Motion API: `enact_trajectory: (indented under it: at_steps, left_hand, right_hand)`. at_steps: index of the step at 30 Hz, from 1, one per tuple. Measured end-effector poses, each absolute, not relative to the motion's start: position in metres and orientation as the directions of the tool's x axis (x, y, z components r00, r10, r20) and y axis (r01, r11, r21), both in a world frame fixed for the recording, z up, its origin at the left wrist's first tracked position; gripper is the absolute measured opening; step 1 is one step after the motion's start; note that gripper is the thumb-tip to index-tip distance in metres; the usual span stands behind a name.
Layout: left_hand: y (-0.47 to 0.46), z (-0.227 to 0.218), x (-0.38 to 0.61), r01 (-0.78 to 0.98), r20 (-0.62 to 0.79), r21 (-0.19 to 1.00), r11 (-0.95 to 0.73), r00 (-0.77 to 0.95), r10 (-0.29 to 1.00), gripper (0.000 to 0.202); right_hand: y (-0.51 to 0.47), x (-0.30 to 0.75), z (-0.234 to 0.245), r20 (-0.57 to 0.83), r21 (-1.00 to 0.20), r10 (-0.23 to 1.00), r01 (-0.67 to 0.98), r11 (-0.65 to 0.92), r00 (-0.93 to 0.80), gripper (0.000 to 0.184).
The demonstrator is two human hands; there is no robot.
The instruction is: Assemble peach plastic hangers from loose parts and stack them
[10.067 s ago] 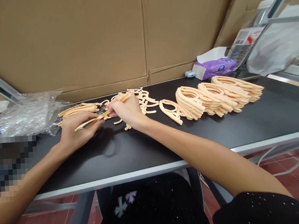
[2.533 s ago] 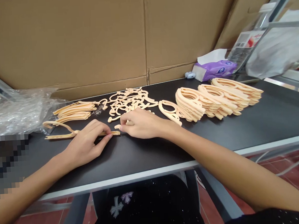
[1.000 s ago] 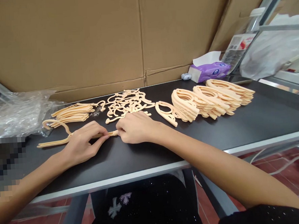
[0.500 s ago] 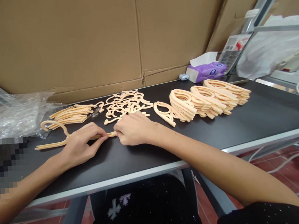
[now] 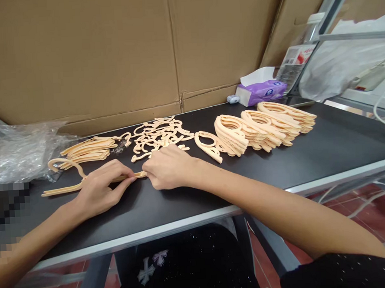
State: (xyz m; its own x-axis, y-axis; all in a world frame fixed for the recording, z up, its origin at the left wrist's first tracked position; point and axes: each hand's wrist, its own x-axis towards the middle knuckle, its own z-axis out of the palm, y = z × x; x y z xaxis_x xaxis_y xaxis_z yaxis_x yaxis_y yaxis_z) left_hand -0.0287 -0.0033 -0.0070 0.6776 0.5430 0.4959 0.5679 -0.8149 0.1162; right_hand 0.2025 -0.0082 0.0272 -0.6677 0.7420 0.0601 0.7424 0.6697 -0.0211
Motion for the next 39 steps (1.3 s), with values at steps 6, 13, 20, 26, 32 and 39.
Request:
enact_trajectory:
  at_steps: [6,13,20,26,32,39]
  left_hand:
    - [-0.002,-0.008,-0.030,0.562,0.503,0.123,-0.818,0.675,0.540,0.011]
    - [-0.002,-0.007,-0.029,0.567,0.504,0.120,-0.815,0.673,0.542,0.012]
    - [-0.005,-0.003,-0.028,0.573,0.495,0.111,-0.812,0.677,0.545,0.011]
    - [-0.003,-0.005,-0.027,0.533,0.486,0.112,-0.839,0.707,0.514,0.010]
    - [-0.001,-0.005,-0.026,0.512,0.496,0.099,-0.853,0.718,0.489,0.009]
    - [-0.004,-0.005,-0.026,0.519,0.531,0.087,-0.850,0.698,0.480,0.009]
  right_hand:
    - [-0.006,0.199,0.034,-0.002,0.060,0.697,0.696,0.716,-0.717,0.032]
    - [-0.003,0.194,0.035,-0.002,0.137,0.628,0.622,0.771,-0.778,0.027]
    - [-0.005,0.196,0.030,0.056,0.144,0.619,0.620,0.771,-0.783,0.026]
    - [-0.007,0.195,0.027,0.081,0.120,0.632,0.637,0.761,-0.771,0.028]
    - [-0.008,0.197,0.024,0.104,0.107,0.632,0.640,0.761,-0.768,0.028]
    - [-0.007,0.200,0.022,0.124,0.082,0.642,0.653,0.753,-0.757,0.029]
